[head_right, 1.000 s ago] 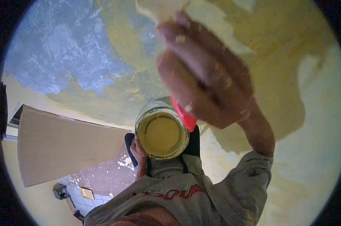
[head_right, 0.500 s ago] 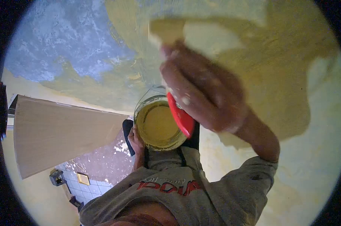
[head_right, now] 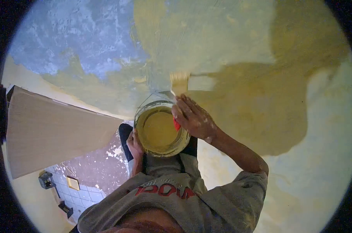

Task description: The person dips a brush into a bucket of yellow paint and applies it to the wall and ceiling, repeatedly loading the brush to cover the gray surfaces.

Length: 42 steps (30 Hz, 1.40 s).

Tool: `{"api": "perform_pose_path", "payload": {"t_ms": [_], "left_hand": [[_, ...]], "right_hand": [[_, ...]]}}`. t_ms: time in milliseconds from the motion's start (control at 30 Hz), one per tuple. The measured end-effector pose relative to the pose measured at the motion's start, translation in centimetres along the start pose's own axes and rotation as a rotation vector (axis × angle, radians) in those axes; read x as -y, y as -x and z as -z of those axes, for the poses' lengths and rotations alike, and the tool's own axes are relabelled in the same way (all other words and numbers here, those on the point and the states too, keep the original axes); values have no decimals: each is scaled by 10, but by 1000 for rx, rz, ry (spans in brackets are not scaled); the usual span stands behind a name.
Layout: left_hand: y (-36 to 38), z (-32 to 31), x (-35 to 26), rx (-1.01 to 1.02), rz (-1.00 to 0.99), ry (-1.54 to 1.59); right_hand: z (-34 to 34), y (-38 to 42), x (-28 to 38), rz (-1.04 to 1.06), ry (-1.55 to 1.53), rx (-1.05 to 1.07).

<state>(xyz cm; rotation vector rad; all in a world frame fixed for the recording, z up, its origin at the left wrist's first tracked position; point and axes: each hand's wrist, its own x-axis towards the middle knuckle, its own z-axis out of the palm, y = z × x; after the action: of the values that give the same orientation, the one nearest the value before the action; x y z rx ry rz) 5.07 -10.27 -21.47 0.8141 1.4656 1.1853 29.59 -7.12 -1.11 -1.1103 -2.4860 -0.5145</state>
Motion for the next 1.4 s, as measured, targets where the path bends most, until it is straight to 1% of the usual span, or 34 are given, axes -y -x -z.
{"api": "perform_pose_path", "payload": {"t_ms": [67, 133, 167, 233, 267, 300, 333, 367, 400, 467, 500, 533, 567, 600, 733, 800, 867, 900, 967, 1000, 1033, 1067, 1100, 1133, 1167, 1200, 1233, 1267, 1300, 1400], "left_hand": [[0, 0, -1, -12, -43, 1], [4, -5, -6, -35, -71, 12], [7, -7, -11, -47, -48, 60], [3, -11, -13, -36, -50, 120], [2, -6, -6, -16, -85, 62], [0, -1, 2, 2, -123, 9], [-1, 1, 9, 8, -147, 29], [-1, 2, 17, -38, -163, 22], [-6, -4, 21, -86, -174, 23], [4, -2, -6, -33, -161, -7], [0, -1, 5, -49, -102, 4], [1, -1, -1, -46, -140, -26], [2, 1, -6, -44, -106, -71], [3, 3, -8, -43, -72, -119], [4, 3, -9, -55, -94, -70], [5, -1, -17, -67, -94, -12], [6, 0, -18, -65, -80, -10], [5, 1, -18, -58, -77, -13], [4, 0, -11, -60, -98, -18], [3, 0, -12, -68, -120, -26], [2, 1, -15, -73, -125, -18], [2, 3, -20, -52, -85, -72], [6, 5, -23, -20, -38, -138], [10, 7, -21, -2, -35, -151], [8, 6, -20, -10, -62, -119], [6, 4, -20, -18, -90, -85], [4, 3, -19, -2, -100, -90], [5, 2, -18, -31, -124, -88], [5, 0, -17, -62, -144, -82], [8, 3, -26, -31, -125, -109]], "right_hand": [[-25, 20, 2, -242, -208, 229], [-11, 10, -2, -231, -215, 211], [2, 4, -2, -242, -223, 198], [47, -26, -31, -151, -324, -24], [77, -54, -32, -385, -527, -94], [113, -78, -38, -315, -381, -133], [142, -93, -48, -149, -272, -194], [163, -103, -58, 22, -162, -247], [176, -112, -65, 50, -136, -251], [198, -128, -71, 131, 101, -436], [207, -138, -73, 179, 214, -533], [213, -148, -73, 226, 321, -630], [217, -157, -72, 273, 420, -727], [214, -162, -69, 302, 415, -723], [149, -133, -48, -253, 35, -230], [108, -107, -49, 232, 241, -260], [84, -90, -26, 200, 308, -155], [71, -79, -19, 203, 310, -154], [54, -60, -10, 84, -51, 47], [57, -59, -10, 82, -49, 45], [65, -61, -13, 40, -184, 34], [76, -64, -16, -3, -319, 26], [91, -68, -19, -89, -383, -26], [116, -80, -24, -84, -304, -89], [146, -101, -25, -208, -138, -78], [165, -108, -40, -206, -105, -218], [187, -131, -34, -133, 162, -347], [199, -142, -45, 76, 315, -529], [209, -152, -54, 69, 327, -526], [232, -169, -66, 46, 377, -751]]}}
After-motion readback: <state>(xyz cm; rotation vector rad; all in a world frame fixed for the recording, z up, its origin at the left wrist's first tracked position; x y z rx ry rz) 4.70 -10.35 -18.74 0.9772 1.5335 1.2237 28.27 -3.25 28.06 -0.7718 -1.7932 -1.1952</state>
